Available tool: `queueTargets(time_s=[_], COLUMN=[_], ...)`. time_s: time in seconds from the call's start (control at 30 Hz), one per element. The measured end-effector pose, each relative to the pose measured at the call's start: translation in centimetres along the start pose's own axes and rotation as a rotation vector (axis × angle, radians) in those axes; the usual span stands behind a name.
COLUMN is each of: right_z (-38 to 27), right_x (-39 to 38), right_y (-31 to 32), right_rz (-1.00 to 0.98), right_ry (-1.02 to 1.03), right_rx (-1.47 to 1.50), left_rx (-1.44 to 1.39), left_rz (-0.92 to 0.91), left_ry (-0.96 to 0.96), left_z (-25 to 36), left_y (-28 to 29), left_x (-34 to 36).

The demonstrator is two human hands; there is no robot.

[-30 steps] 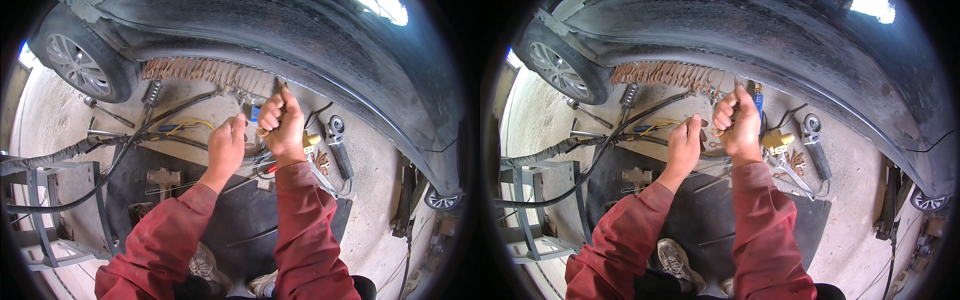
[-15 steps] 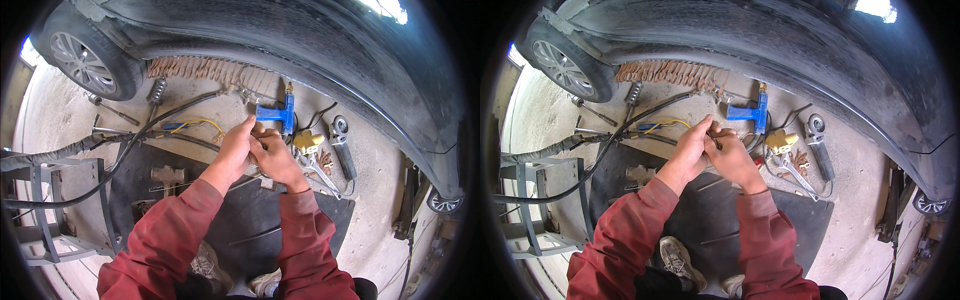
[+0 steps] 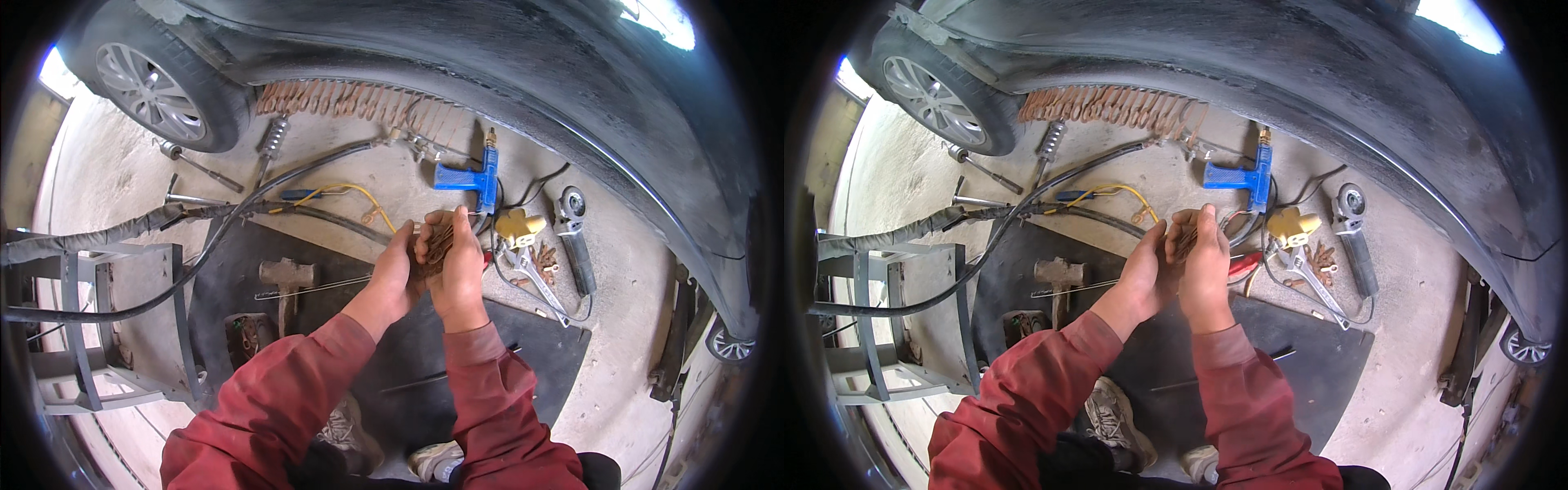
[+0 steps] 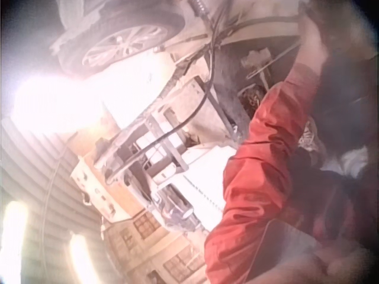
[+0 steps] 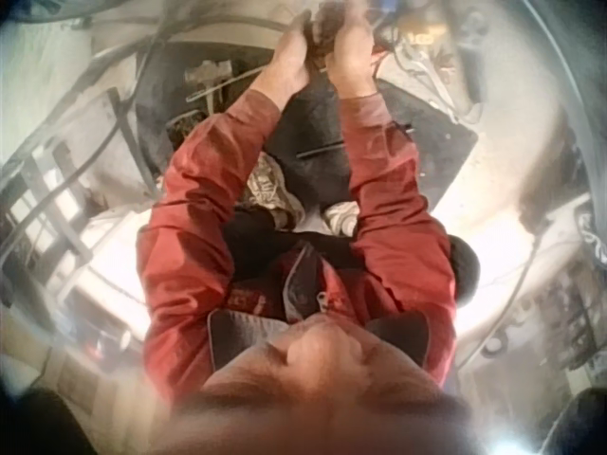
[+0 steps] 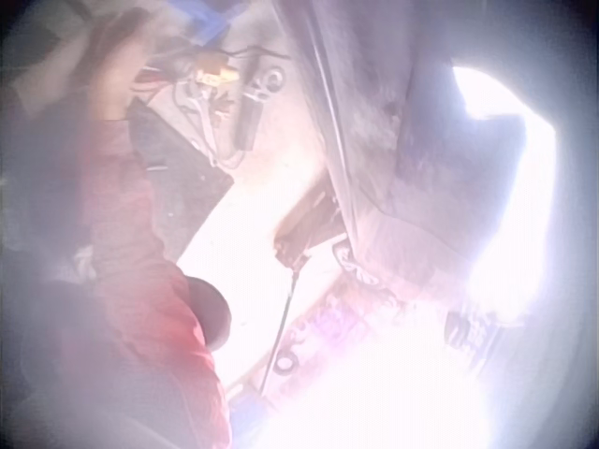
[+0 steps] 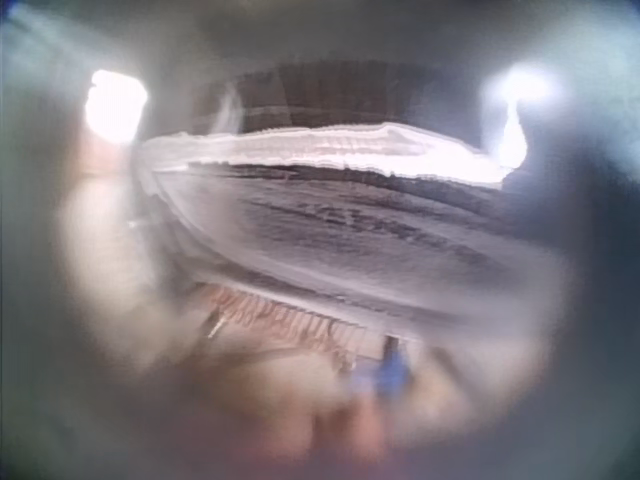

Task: The person uses a hammer and a metal rod to tap and adjust the lower edge of a car bumper. They then use a wire brush to clean the bumper surface and a blue tool to scrape or smooth the area. The person repeats the hammering and brushing actions on different sections of the bumper.

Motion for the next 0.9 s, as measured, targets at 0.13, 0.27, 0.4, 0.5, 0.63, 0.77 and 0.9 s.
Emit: queueTargets(time_s=[0.13,0.27,0.4,0.5,0.63,0.77,0.9], right_z=[1.0,0.9,1.1,1.2,1.0,0.5,0.1], right_x=[-0.7,-1.4,-1.7,-2.1,-2.9,-3.1,-3.7], right_y=[-1.4,-2.5,-3.7,-4.5,-5.8,-7.7,-9.1], right_rz=[0.017,-0.016,-0.095,-0.110,-0.250,-0.339,-0.371], right_ry=[0.317,0.666,0.913,1.010,1.052,1.158,1.245], right_rx=[-0.285,-0.546,-0.681,-0.771,-0.854,-0.981,-0.984], left_rx=[-0.076,-0.100,-0.133,-0.141,-0.127,-0.090,0.002], left_rz=[-0.138,-0.287,-0.306,-0.389,-0.503,-0.410,-0.155], left_ry=[-0.089,-0.095,-0.187,-0.193,-0.264,-0.366,-0.462], left_z=[0.6,1.6,2.3,3.0,3.9,4.8,6.2], left_y=[-0.8,-1.4,-0.5,0.8,2.3,3.3,4.4], left_x=[-1.4,-2.5,-3.0,-2.9,-2.9,-4.1,-6.5])
Point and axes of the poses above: each hand's wrist, its own x-axis towards the middle knuckle, its own y-axis out of the back of the hand, z = x × y, the point moved 1 cm from there along x, towards the middle knuckle, and after that the axes turned 14 degrees about -x, right-handed, at the moved point
